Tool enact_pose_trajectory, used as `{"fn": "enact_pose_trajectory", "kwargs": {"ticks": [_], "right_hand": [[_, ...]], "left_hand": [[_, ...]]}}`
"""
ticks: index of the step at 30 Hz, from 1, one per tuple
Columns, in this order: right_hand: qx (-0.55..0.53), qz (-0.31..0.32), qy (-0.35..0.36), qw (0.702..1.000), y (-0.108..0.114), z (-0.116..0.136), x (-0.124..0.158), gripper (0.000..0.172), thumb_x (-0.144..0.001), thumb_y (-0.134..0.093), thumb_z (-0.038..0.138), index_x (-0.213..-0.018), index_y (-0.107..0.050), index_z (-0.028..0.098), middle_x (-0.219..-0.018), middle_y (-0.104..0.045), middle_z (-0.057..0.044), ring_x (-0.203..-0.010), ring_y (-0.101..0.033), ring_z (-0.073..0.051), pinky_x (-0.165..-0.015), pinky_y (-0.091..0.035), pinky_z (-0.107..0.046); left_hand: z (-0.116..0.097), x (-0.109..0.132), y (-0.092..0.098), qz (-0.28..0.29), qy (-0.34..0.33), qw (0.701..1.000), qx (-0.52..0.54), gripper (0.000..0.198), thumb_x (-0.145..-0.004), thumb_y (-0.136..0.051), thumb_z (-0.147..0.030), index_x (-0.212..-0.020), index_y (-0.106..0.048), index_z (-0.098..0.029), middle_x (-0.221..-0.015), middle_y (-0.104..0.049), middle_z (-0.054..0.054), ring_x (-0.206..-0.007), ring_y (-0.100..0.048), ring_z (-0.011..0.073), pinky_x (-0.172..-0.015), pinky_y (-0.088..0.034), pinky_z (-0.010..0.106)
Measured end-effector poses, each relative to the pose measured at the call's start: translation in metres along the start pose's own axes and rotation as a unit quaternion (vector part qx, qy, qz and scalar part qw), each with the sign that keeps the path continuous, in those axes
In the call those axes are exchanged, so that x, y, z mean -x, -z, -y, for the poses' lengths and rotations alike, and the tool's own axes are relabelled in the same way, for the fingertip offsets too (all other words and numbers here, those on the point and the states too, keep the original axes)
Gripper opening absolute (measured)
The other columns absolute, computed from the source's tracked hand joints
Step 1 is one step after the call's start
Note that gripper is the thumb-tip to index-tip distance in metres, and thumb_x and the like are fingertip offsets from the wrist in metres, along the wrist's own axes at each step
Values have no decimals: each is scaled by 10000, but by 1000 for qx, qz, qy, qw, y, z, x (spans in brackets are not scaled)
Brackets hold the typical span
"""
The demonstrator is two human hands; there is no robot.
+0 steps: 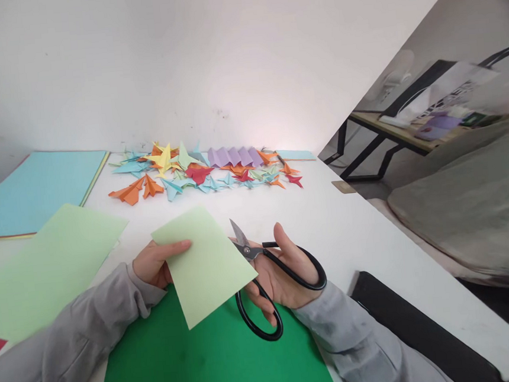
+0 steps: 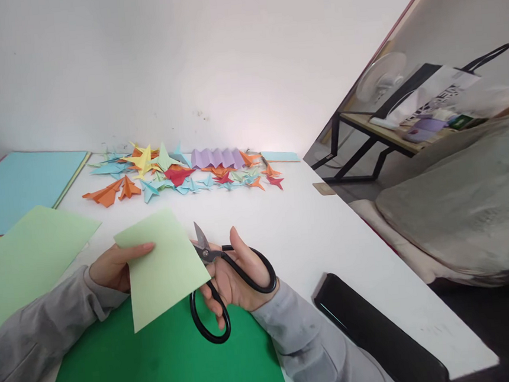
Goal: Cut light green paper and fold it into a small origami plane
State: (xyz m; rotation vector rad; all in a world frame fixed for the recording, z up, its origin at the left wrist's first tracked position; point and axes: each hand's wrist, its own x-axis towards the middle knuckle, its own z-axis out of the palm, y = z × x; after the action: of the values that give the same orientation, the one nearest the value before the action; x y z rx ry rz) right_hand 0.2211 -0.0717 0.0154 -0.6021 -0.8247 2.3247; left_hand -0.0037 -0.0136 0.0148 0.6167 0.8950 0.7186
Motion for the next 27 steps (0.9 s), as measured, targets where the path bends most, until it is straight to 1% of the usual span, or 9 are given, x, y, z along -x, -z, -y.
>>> {"fn": "enact_pose_trajectory", "kwargs": {"ticks": [4,8,14,17,19,24,27], "right_hand": [[-10,-13,19,1000,-1,-1,-1,902,-722,156,746,-1362,-239,247,-664,-615,-14,-481,-587,-156,-398,-423,-242],[-16,-22,34,999,-3,-2,-2,898,-727,130,756,-1359,-261,252,-670,-624,-21,-490,-596,-160,-404,-434,-246],[16,-47,41,998,-3,-2,0,879,-742,104,757,-1355,-271,250,-664,-612,-10,-478,-568,-152,-403,-432,-252],[20,-36,29,999,-1,0,1,877,-738,143,742,-1368,-229,258,-657,-602,1,-473,-557,-147,-404,-437,-259],[13,-16,19,1000,0,0,1,879,-737,149,740,-1368,-221,254,-656,-596,2,-472,-559,-148,-396,-433,-254],[7,12,-2,1000,4,-2,0,858,-751,111,748,-1333,-252,232,-682,-613,-12,-465,-563,-157,-392,-434,-264],[7,18,-1,1000,4,-3,-1,847,-752,114,744,-1323,-252,237,-687,-620,-13,-461,-565,-156,-393,-427,-258]], "left_hand": [[0,-1,1,-2,-13,1000,1,567,-641,-715,-133,-1186,-564,-97,-911,-717,152,-749,-690,307,-593,-593,415],[1,-2,1,-5,-12,1000,10,595,-646,-713,-118,-1217,-546,-116,-893,-721,139,-733,-693,296,-590,-597,404],[0,-2,1,-18,-9,1000,15,548,-648,-709,-115,-1177,-566,-98,-889,-722,141,-732,-695,292,-600,-599,405],[-1,-2,1,-16,-8,1000,17,502,-643,-708,-106,-1131,-592,-95,-865,-726,135,-720,-696,286,-604,-598,394],[-1,-1,1,-5,-3,1000,11,463,-634,-718,-110,-1086,-616,-91,-848,-727,135,-709,-696,284,-602,-595,388],[4,-1,5,56,28,998,-33,401,-627,-748,-187,-1008,-659,-99,-880,-719,158,-729,-691,308,-612,-583,424],[7,-1,7,60,26,997,-49,392,-620,-761,-220,-984,-669,-107,-881,-717,155,-719,-688,299,-619,-580,428]]}}
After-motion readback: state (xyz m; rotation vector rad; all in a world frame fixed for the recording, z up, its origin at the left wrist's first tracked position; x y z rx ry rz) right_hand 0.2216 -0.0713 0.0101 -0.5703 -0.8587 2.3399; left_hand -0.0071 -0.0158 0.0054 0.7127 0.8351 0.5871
